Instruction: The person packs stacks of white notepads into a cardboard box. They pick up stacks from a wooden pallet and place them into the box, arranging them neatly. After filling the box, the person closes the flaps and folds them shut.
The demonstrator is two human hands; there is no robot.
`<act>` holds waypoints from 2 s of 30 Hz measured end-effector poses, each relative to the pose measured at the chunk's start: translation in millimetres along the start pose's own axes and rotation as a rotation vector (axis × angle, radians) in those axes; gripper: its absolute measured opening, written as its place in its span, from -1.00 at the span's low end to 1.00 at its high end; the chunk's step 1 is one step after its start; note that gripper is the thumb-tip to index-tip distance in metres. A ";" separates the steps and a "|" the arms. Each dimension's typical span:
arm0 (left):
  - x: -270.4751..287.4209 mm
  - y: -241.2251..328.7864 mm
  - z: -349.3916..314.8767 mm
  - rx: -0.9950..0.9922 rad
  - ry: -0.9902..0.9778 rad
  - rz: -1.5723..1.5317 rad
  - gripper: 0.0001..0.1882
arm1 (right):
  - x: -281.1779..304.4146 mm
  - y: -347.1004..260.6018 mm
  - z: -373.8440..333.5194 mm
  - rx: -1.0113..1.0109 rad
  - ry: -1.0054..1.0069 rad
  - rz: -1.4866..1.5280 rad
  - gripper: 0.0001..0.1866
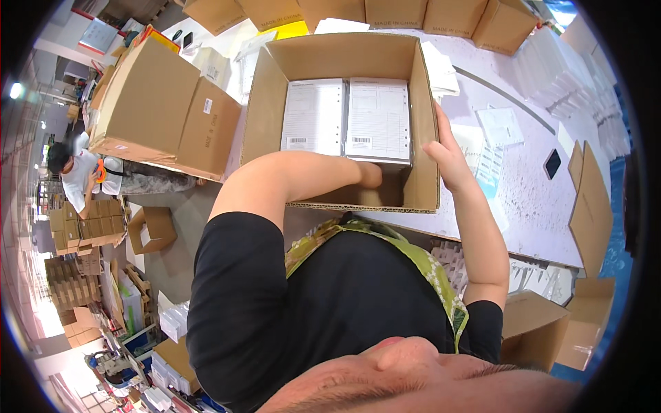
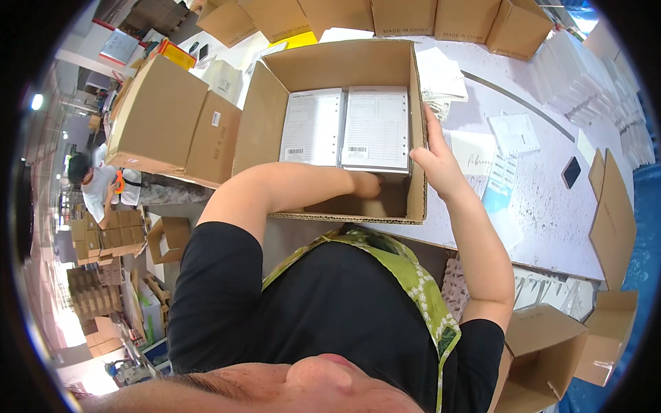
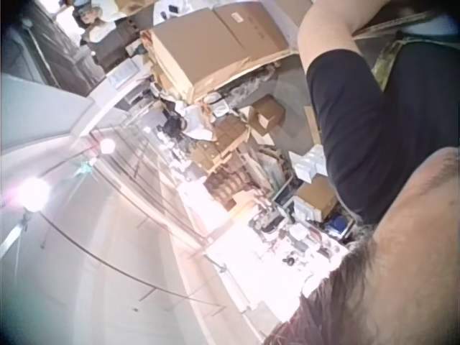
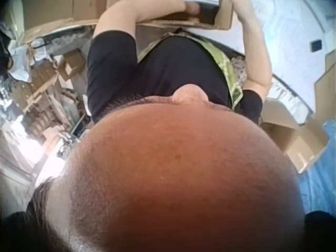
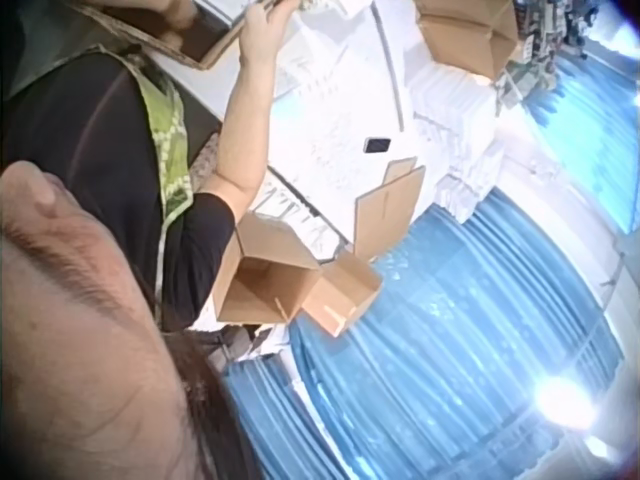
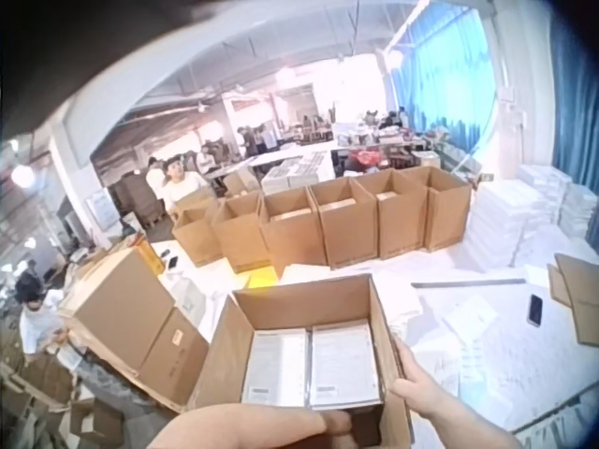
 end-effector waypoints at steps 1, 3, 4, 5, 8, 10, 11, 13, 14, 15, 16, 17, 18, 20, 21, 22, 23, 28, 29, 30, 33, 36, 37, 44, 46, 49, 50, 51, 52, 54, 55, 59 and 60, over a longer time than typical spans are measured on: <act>-0.2 3.1 -0.4 -0.004 0.007 -0.025 -0.46 | -0.1 -0.8 -0.1 -0.004 0.000 -0.004 -0.06; 6.7 6.5 -5.5 -0.030 0.054 -0.141 -0.45 | -3.1 -4.1 -0.4 -0.010 0.001 -0.011 -0.05; 7.4 7.7 -11.2 -0.052 0.078 -0.214 -0.44 | -4.7 -3.0 -0.2 -0.014 0.005 -0.008 -0.05; 5.9 8.7 -18.6 -0.064 0.094 -0.287 -0.44 | -6.4 -1.7 0.3 -0.017 0.008 -0.005 -0.05; 14.7 13.7 -28.4 -0.089 0.139 -0.448 -0.43 | -3.7 -5.4 2.4 -0.023 -0.008 0.013 -0.05; 24.4 19.9 -36.9 -0.068 0.132 -0.476 -0.42 | -5.3 -1.2 2.3 -0.029 -0.008 0.033 -0.04; 24.5 23.1 -48.4 -0.050 0.113 -0.485 -0.42 | -7.7 3.4 2.6 -0.032 -0.004 0.040 -0.04; 51.6 42.3 -66.7 -0.022 0.087 -0.478 -0.41 | 0.2 1.8 5.9 -0.029 0.001 0.032 -0.04; 57.8 46.5 -71.0 -0.002 0.074 -0.479 -0.40 | -2.1 -3.7 4.5 -0.023 -0.006 0.031 -0.04; 53.5 37.0 -65.8 0.003 0.077 -0.398 -0.40 | -7.4 -4.3 2.9 -0.021 -0.014 0.035 -0.04; 47.1 23.8 -57.7 0.007 0.079 -0.317 -0.40 | -9.6 -2.2 2.9 -0.013 -0.015 0.028 -0.04; 43.6 14.0 -52.2 0.010 0.081 -0.236 -0.40 | -11.3 0.2 3.6 -0.006 -0.015 0.020 -0.04; 45.1 12.3 -50.4 0.030 0.097 -0.229 -0.40 | -9.2 3.3 4.6 -0.001 -0.017 0.013 -0.04; 48.5 11.8 -50.9 0.069 0.127 -0.215 -0.40 | -7.0 1.9 5.6 -0.012 -0.017 0.002 -0.05; 46.9 13.4 -50.6 0.073 0.132 -0.209 -0.40 | -7.3 1.7 5.2 -0.021 -0.018 -0.002 -0.05; 45.7 14.9 -50.4 0.078 0.137 -0.204 -0.40 | -6.9 1.1 5.6 -0.010 -0.018 -0.017 -0.06; 45.9 14.9 -50.3 0.083 0.144 -0.201 -0.41 | -6.4 0.7 6.7 0.001 -0.019 -0.032 -0.06; 39.6 32.6 -70.9 -0.042 -0.023 -0.291 -0.45 | -9.2 4.9 6.7 -0.038 -0.038 0.016 -0.07; 41.8 42.2 -80.5 -0.086 -0.105 -0.285 -0.46 | -7.9 6.3 8.2 -0.045 -0.042 0.024 -0.08; 42.8 49.4 -91.7 -0.102 -0.197 -0.259 -0.48 | -6.7 5.5 8.6 -0.049 -0.046 0.031 -0.08; 62.3 65.4 -147.4 -0.066 -0.353 -0.201 -0.54 | -11.7 4.5 4.3 -0.017 -0.035 0.043 -0.12; 108.9 71.3 -225.3 0.044 0.129 -0.151 -0.60 | -17.6 0.8 4.8 -0.034 -0.050 0.131 -0.15; 129.1 75.4 -252.8 -0.055 0.400 -0.072 -0.59 | -15.5 5.3 6.2 -0.033 -0.065 0.128 -0.16; 30.6 94.4 -482.2 0.093 1.390 -0.224 -0.43 | 12.1 -68.0 -58.8 0.432 0.330 -0.032 -0.15; -44.5 91.5 -520.4 0.251 1.525 -0.264 -0.50 | -9.0 -106.3 -105.9 0.680 0.342 -0.053 -0.21; -191.6 105.1 -564.2 0.659 1.477 -0.194 -0.47 | -102.6 -119.6 -150.2 0.909 0.047 -0.143 -0.27; -237.7 113.2 -575.1 0.799 1.422 -0.141 -0.47 | -145.7 -120.9 -162.5 0.952 -0.107 -0.183 -0.29; -278.6 117.6 -579.5 0.850 1.410 -0.128 -0.47 | -196.3 -122.0 -175.3 0.946 -0.253 -0.125 -0.37; -326.6 143.0 -566.2 0.911 1.317 -0.125 -0.45 | -234.2 -117.5 -179.8 0.803 -0.437 -0.195 -0.42; -455.7 159.7 -572.2 1.042 1.093 -0.206 -0.42 | -346.6 -66.4 -200.2 0.672 -0.657 -0.278 -0.48; -518.1 178.5 -575.7 1.104 1.081 -0.340 -0.42 | -402.4 -33.9 -214.1 0.563 -0.797 -0.239 -0.50; -724.6 264.7 -592.6 1.354 1.201 -0.645 -0.42 | -627.9 113.2 -306.3 0.048 -1.347 -0.202 -0.57; -763.2 291.3 -596.3 1.420 1.234 -0.719 -0.42 | -677.1 141.4 -336.8 -0.071 -1.471 -0.241 -0.59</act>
Point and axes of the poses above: each hand's wrist, its own z-axis towards the middle knuckle, its own x-axis out of the back of the hand, y = z × x, the point moved 9 cm from there along z, towards the middle knuckle, and after that the axes turned 14 degrees about -x, right-handed, at the moved point
